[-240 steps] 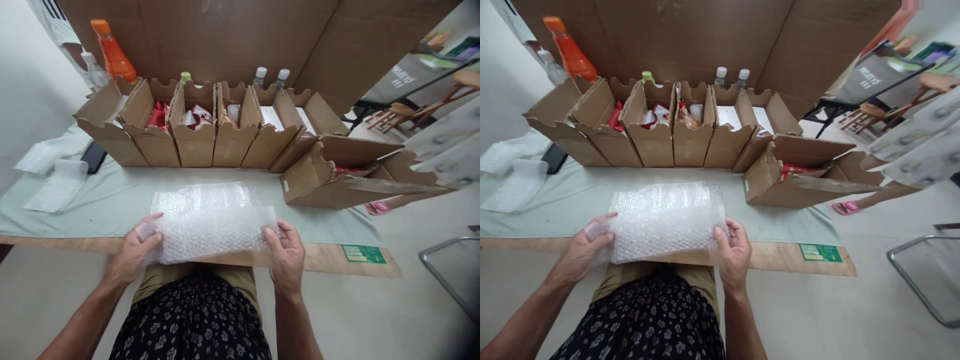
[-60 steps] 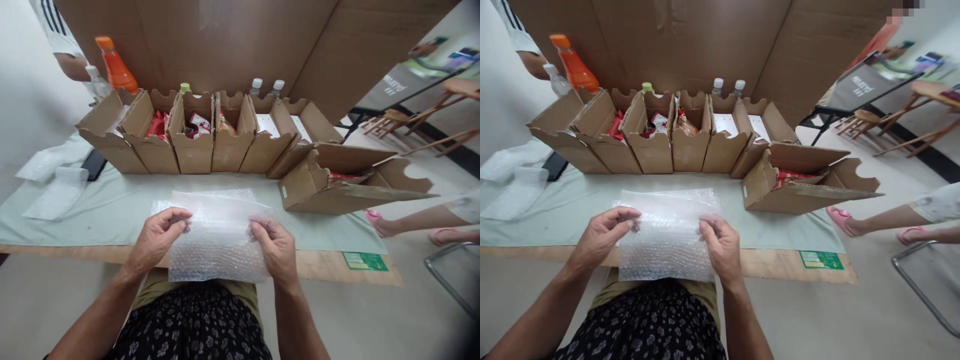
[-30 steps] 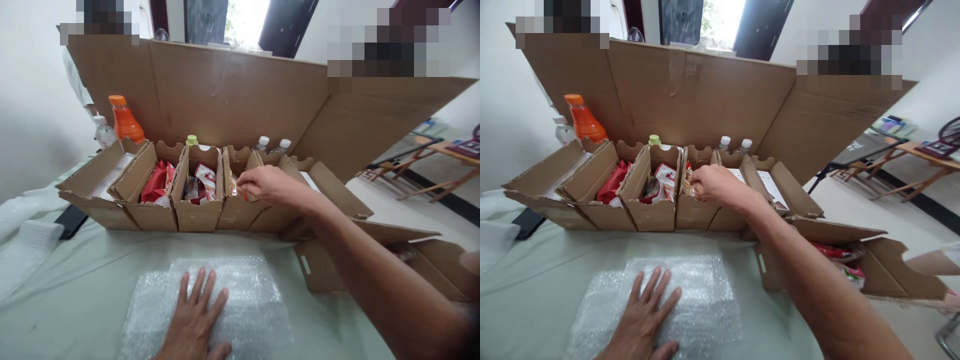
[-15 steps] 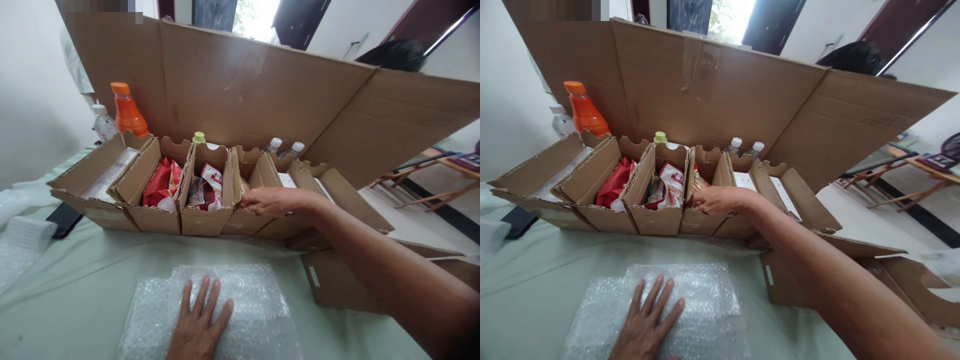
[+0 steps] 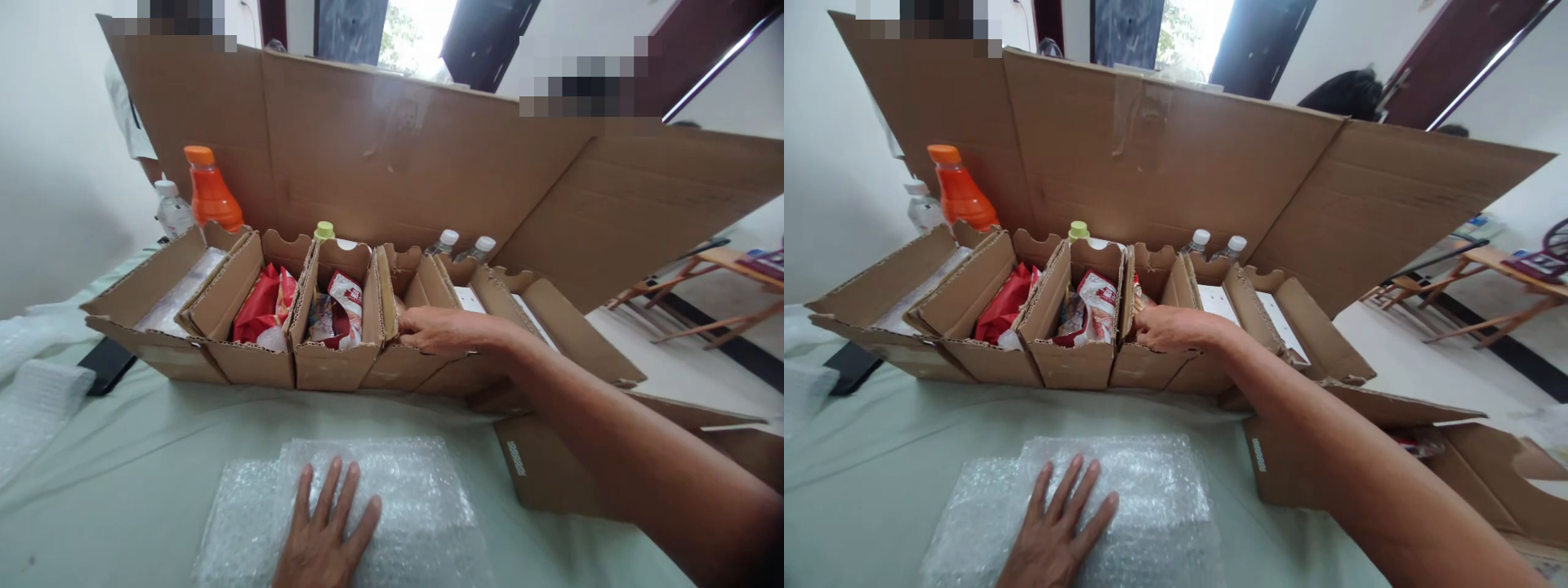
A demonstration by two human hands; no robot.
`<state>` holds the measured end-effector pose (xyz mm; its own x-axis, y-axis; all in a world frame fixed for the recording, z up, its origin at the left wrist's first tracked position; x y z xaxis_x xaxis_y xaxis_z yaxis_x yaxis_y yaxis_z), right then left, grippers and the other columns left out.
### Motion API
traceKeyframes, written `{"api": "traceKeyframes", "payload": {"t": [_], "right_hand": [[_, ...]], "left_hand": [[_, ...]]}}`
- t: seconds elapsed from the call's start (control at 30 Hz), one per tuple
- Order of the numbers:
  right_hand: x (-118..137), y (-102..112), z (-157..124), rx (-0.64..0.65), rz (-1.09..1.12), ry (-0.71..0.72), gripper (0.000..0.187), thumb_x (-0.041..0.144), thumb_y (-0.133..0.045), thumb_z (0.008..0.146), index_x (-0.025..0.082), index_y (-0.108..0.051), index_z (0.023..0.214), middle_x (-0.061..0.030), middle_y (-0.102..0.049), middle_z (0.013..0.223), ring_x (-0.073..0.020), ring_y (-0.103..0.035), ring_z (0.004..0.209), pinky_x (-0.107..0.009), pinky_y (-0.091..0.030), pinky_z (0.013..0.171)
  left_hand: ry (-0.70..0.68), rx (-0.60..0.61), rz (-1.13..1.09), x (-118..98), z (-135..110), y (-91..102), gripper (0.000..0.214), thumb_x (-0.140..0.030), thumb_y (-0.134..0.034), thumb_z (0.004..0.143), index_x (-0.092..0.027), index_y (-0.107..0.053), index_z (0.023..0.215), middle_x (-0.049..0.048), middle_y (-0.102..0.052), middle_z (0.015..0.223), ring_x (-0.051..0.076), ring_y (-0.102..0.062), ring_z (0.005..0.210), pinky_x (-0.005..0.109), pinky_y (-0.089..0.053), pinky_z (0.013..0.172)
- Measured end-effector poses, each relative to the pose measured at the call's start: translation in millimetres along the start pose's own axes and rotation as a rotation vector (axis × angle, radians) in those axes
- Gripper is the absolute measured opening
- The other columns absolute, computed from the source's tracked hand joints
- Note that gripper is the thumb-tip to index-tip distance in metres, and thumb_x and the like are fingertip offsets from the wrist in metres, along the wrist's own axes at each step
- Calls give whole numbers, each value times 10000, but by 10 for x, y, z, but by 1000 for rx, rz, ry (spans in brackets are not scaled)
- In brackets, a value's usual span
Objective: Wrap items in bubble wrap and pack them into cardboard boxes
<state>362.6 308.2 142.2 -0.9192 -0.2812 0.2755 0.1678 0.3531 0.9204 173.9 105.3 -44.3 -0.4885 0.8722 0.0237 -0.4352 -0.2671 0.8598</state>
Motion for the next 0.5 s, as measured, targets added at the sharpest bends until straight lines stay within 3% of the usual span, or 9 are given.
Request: {"api": "traceKeyframes", "payload": {"t": [0.07,0.13,0.23,0.3,0.4,0.5], "right_hand": [[62,-3,-42,100,3,14,249,85,-530,805,212,-742,833,-11,-764,811,-186,-627,711,-292,-477,678],[64,77,-117,105,-23,-22,270,111,-506,854,224,-751,856,-2,-760,804,-188,-639,710,-294,-462,664],[-73,310,-199,-46,-111,-153,235,186,-540,898,238,-769,902,-18,-778,856,-211,-678,757,-309,-453,671],[-186,482,-166,-189,-182,-196,245,172,-574,881,228,-777,1006,-56,-794,1023,-243,-705,897,-336,-479,766],[-383,592,94,-248,-223,-210,336,66,-631,778,190,-770,1057,-102,-786,1087,-263,-703,973,-381,-498,858],[-590,573,488,-229,-163,-230,284,-18,-678,646,187,-764,824,-63,-775,829,-225,-686,767,-366,-519,754]], "left_hand": [[48,17,8,-10,-39,-58,683,-577,-698,899,-327,-531,1512,114,-509,1596,378,-99,1622,644,19,1293],[118,30,-7,-27,-79,-123,624,-491,-722,904,-343,-549,1485,102,-487,1615,370,-119,1622,661,-25,1294],[166,26,-30,-76,-120,-189,610,-419,-753,892,-350,-563,1468,96,-474,1625,381,-137,1616,681,-57,1294],[169,21,-29,-96,-133,-208,607,-370,-764,889,-361,-567,1463,78,-464,1633,375,-128,1617,678,-49,1300],[170,26,-31,-89,-142,-223,576,-334,-758,898,-375,-581,1444,56,-467,1632,357,-122,1618,672,-53,1305],[163,19,-30,-79,-147,-234,527,-339,-765,896,-384,-617,1400,49,-530,1586,341,-121,1620,657,-51,1311]]}}
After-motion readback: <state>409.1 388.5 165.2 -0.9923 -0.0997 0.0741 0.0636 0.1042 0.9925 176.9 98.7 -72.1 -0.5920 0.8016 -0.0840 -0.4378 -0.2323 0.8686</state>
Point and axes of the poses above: each hand's wrist, its own z-axis towards the middle knuckle, its own y-axis out of the back of the hand, x = y × z, the point moved 7 cm from there along z, towards the middle knuckle
